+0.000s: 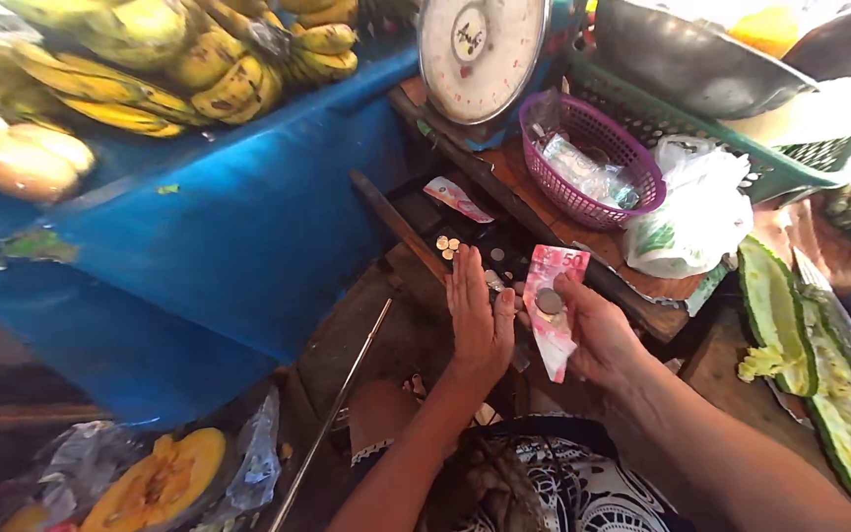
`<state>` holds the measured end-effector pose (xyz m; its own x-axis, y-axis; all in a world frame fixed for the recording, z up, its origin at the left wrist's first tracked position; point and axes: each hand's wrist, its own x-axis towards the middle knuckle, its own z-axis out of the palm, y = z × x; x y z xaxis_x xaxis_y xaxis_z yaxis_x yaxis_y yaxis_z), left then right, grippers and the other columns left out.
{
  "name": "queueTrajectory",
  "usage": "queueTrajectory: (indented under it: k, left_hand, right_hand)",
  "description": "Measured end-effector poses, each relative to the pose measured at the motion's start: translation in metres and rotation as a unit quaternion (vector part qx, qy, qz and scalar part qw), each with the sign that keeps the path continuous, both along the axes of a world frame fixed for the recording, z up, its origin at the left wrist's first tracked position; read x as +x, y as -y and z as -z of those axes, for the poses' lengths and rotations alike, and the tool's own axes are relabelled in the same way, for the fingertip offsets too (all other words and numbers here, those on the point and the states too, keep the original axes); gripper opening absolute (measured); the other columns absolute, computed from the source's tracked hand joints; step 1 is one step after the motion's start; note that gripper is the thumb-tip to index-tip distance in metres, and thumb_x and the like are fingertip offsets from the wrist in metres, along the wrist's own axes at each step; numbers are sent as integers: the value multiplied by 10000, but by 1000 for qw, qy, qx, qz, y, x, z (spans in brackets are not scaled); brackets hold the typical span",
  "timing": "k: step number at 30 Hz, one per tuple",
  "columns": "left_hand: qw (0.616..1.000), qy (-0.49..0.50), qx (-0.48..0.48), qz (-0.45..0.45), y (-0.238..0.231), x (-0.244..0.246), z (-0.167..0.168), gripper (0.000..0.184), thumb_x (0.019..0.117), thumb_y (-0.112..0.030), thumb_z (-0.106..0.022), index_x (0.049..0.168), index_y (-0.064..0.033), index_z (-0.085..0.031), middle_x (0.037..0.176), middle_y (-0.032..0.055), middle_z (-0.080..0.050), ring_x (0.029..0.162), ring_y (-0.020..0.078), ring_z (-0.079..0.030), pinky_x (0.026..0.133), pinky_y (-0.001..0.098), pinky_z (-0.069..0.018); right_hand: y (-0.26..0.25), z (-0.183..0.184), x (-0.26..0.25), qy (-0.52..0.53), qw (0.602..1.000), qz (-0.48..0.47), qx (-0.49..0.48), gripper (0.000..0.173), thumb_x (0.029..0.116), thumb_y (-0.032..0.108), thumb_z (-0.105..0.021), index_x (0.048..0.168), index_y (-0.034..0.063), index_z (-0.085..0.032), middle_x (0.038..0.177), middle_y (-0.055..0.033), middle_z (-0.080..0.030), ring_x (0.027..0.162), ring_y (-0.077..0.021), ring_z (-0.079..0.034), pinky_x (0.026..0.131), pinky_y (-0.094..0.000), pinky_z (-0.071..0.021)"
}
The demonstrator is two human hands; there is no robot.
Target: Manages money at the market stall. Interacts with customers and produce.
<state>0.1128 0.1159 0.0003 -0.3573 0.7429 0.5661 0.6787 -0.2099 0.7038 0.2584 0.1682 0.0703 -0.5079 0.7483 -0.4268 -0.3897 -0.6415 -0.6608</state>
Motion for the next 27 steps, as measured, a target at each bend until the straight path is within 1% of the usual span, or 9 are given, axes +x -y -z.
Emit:
queueTrajectory:
  k: [4, 11, 15, 17, 18, 20, 22, 25, 27]
  left_hand:
    - [999, 40, 33, -4, -1, -2, 7, 643, 1112, -354, -293, 1608, 41, -186, 1660, 252, -241, 1551, 334, -249, 1276, 526, -185]
    - [995, 94, 4, 23, 0, -11, 14, 662, 1078, -244, -390, 1609, 61, -139, 1638, 283, -272, 1536, 358, -280, 1264, 474, -247]
    - [983, 165, -71, 34, -1, -18, -15, 825, 992, -210, -580, 1632, -3, -102, 1617, 235, -345, 1500, 295, -359, 1229, 429, -320]
    - [972, 214, -86, 48, -6, -24, -36, 874, 974, -208, -640, 1639, -44, -97, 1607, 194, -382, 1464, 246, -418, 1187, 397, -382]
    - [965, 239, -89, 60, -9, -27, -45, 880, 968, -198, -651, 1641, -56, -101, 1599, 174, -403, 1444, 220, -443, 1173, 380, -398]
    - [955, 273, -80, 85, -19, -33, -54, 792, 949, -121, -655, 1612, -34, -232, 1504, 164, -521, 1336, 185, -550, 1108, 353, -465]
    - [958, 265, -61, 95, -30, -38, -53, 573, 923, -25, -634, 1468, 35, -467, 1340, 163, -648, 1188, 156, -651, 1010, 323, -540]
    - [977, 195, -55, 69, -35, -49, -45, 188, 934, -23, -651, 1111, 31, -685, 1176, 135, -718, 1103, 147, -682, 964, 319, -555]
    - [979, 191, -42, 62, -32, -52, -46, 115, 953, -50, -660, 1043, 10, -700, 1051, 83, -739, 983, 106, -700, 889, 284, -577]
  right_hand:
    - [-19, 13, -32, 86, 995, -14, 57, 340, 1127, 261, -325, 1189, 20, -557, 943, -119, -688, 812, -188, -700, 729, -329, -609]
    - [-25, 15, -51, 167, 969, -69, 166, 327, 1118, 238, -379, 1209, 1, -586, 999, -91, -672, 918, -146, -671, 845, -311, -571]
    - [-28, 2, -44, 206, 939, -97, 258, 392, 1116, 270, -381, 1282, -9, -602, 1091, -111, -692, 954, -155, -682, 826, -335, -586]
    - [-28, -6, -43, 221, 915, -115, 318, 392, 1113, 272, -384, 1253, -10, -619, 1026, -107, -695, 861, -147, -688, 745, -330, -598]
    - [-28, -9, -43, 225, 897, -123, 361, 383, 1109, 254, -392, 1234, -14, -635, 1005, -93, -699, 867, -123, -681, 789, -316, -587]
    - [-28, -12, -47, 255, 840, -131, 461, 358, 1104, 224, -399, 1235, 0, -646, 993, -77, -702, 870, -97, -677, 816, -295, -576]
    - [-33, -4, -53, 280, 780, -139, 542, 379, 1099, 168, -386, 1354, -5, -607, 1178, -143, -711, 1054, -153, -689, 965, -341, -545]
    - [-42, 26, -60, 273, 798, -127, 523, 383, 1097, 171, -388, 1334, -25, -617, 1221, -167, -697, 1150, -180, -662, 1046, -367, -506]
    - [-41, 39, -62, 272, 828, -131, 473, 362, 1090, 212, -440, 1272, -31, -638, 1133, -154, -707, 1063, -174, -676, 986, -372, -530]
